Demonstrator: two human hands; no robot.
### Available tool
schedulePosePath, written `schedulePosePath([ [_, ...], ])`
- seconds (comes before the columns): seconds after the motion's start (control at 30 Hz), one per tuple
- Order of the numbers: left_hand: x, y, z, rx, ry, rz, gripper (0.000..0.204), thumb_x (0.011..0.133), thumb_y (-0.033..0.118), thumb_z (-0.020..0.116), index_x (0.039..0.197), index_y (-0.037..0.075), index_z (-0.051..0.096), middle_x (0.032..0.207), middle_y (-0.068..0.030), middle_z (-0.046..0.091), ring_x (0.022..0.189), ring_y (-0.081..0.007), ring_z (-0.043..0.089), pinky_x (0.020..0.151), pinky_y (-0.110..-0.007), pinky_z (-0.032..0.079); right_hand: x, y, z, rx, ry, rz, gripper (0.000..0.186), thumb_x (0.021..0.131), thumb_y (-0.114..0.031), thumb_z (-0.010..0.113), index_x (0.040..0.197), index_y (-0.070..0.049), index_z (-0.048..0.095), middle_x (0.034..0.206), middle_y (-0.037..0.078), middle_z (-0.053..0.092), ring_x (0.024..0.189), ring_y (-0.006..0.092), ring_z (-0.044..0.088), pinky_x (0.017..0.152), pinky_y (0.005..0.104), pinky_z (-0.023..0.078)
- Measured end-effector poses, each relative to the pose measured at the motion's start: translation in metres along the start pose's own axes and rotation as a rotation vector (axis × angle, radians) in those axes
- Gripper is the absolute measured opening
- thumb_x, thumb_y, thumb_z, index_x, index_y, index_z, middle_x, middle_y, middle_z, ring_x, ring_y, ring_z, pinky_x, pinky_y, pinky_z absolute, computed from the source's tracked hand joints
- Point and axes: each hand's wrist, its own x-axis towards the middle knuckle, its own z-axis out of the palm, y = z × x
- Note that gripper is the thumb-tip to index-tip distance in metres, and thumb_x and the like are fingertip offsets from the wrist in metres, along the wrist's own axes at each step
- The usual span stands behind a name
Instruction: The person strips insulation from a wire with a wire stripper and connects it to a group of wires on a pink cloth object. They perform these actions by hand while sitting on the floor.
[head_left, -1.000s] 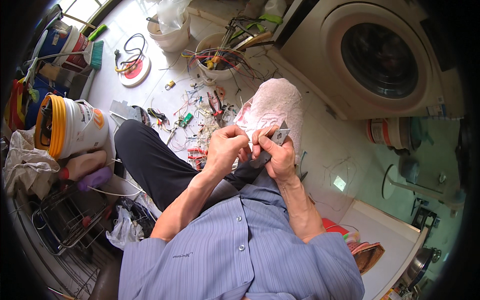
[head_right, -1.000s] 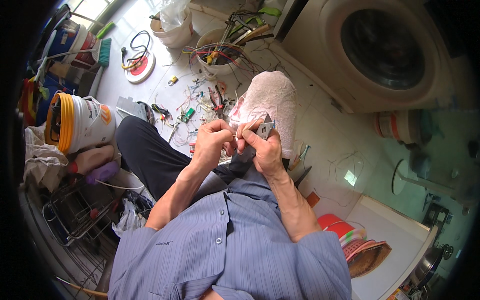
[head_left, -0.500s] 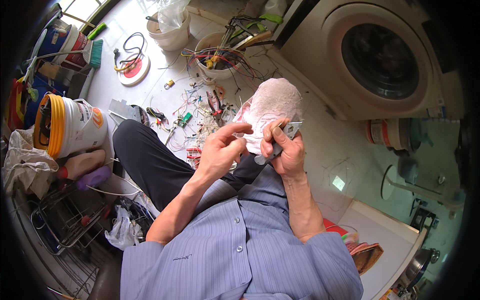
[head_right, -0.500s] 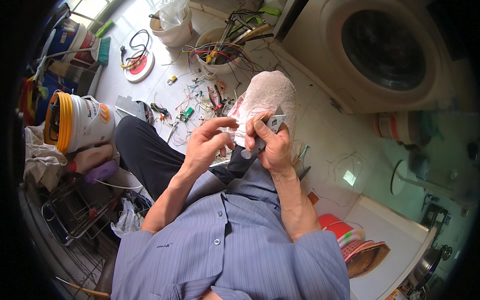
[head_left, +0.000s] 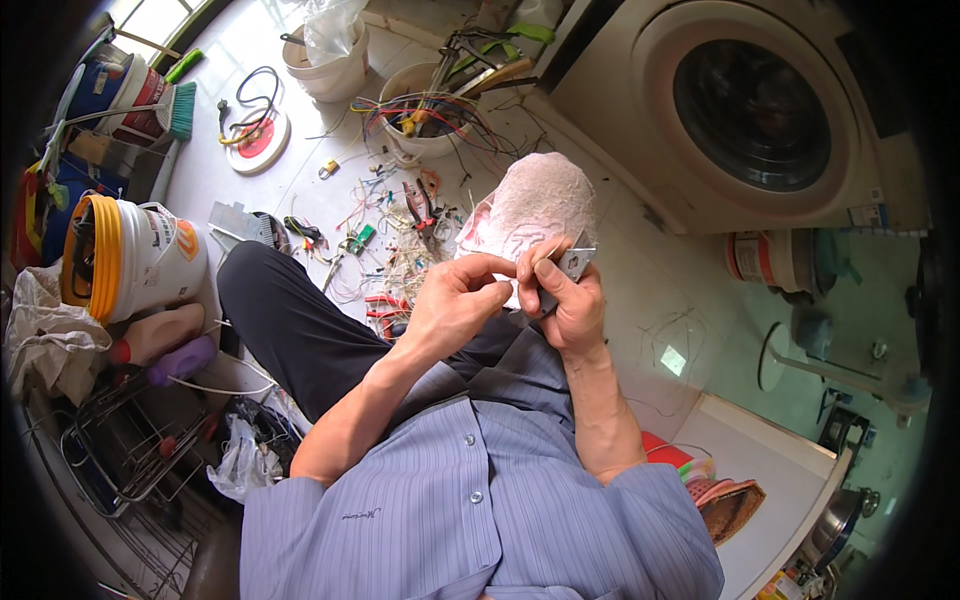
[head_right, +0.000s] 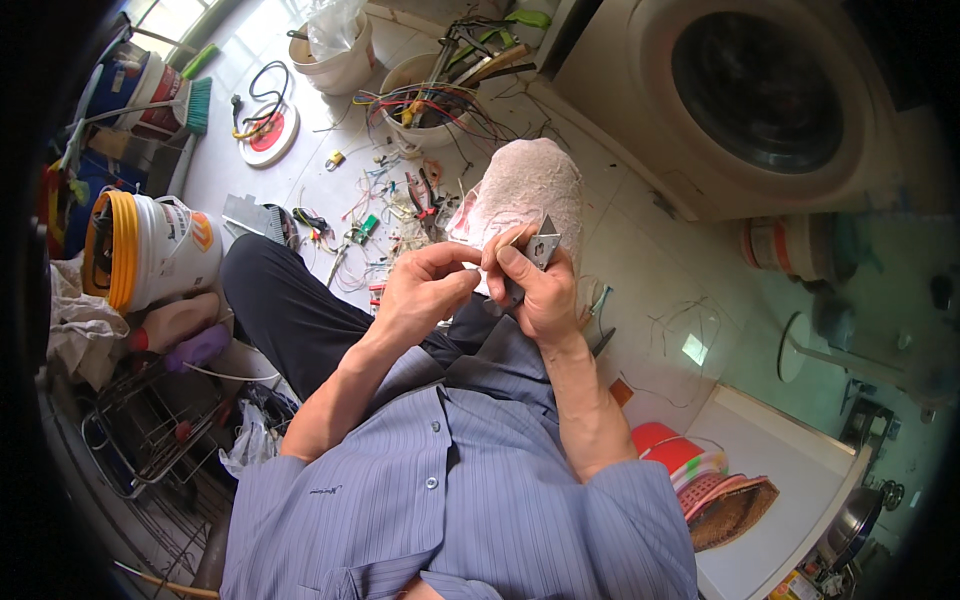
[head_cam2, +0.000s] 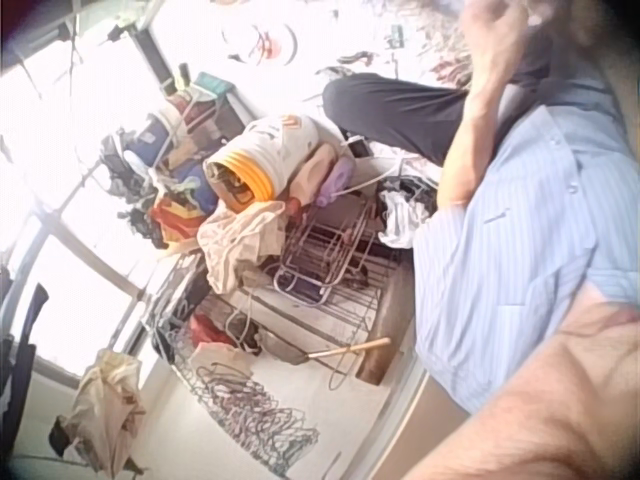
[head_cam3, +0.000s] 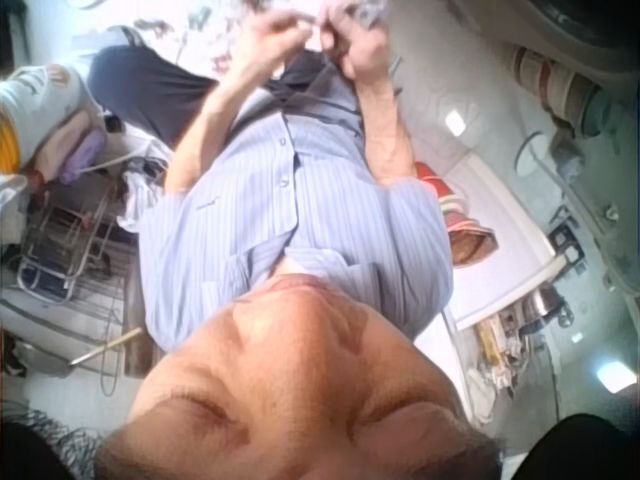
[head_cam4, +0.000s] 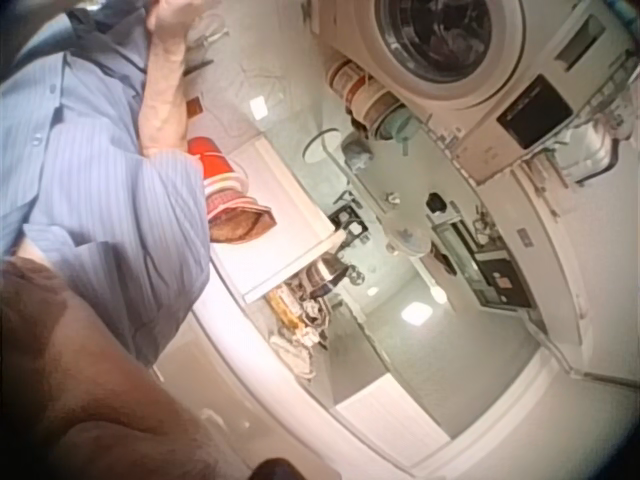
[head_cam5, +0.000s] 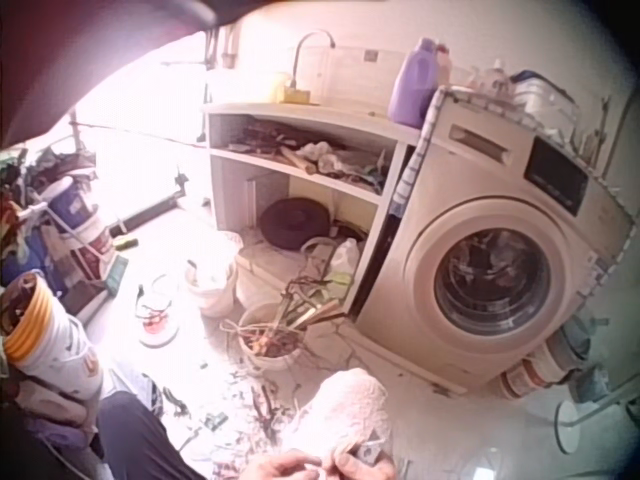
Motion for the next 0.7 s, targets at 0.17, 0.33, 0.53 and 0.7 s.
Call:
schedulePosePath([
  [0.17,-0.002,0.005,0.000,0.015,-0.024,-0.051,0.017,0.093,0.013,0.062,0.102,0.001,0.069,0.069,-0.0024,0.065,0.054,-0.0059,0.056,0.046,-0.022,0.040,-0.002,0.004,-0.001,-0.033,0.021,-0.025,0.013,0.100,-0.014,0.062,0.093,-0.003,0.060,0.089,0.010,0.065,0.062,0.0111,0.056,0.052,0.0233,0.041],
  [0.33,0.003,-0.006,0.000,-0.217,-0.082,-0.030,0.013,0.096,0.014,0.064,0.101,0.002,0.063,0.072,-0.0069,0.067,0.050,-0.0117,0.061,0.040,-0.023,0.044,-0.002,-0.003,-0.002,-0.068,0.028,-0.021,0.012,0.100,-0.013,0.061,0.094,-0.003,0.061,0.089,0.010,0.065,0.062,0.0114,0.056,0.055,0.0238,0.043],
  [0.53,-0.002,-0.012,-0.005,-0.398,-0.113,-0.058,0.013,0.095,0.013,0.066,0.101,0.002,0.062,0.082,-0.0099,0.070,0.054,-0.0163,0.066,0.042,-0.025,0.050,-0.004,-0.007,0.009,-0.072,0.018,0.023,0.014,0.099,-0.014,0.062,0.091,-0.002,0.061,0.084,0.009,0.064,0.065,0.0132,0.057,0.055,0.0252,0.044],
  [0.7,-0.006,-0.031,-0.013,-0.478,-0.055,-0.100,0.004,0.087,0.004,0.063,0.089,0.000,0.063,0.077,-0.0109,0.069,0.056,-0.0173,0.067,0.046,-0.027,0.052,-0.018,0.007,0.011,-0.175,0.002,0.066,0.013,0.098,-0.010,0.061,0.089,0.000,0.062,0.081,0.011,0.064,0.066,0.0146,0.060,0.058,0.0266,0.049],
])
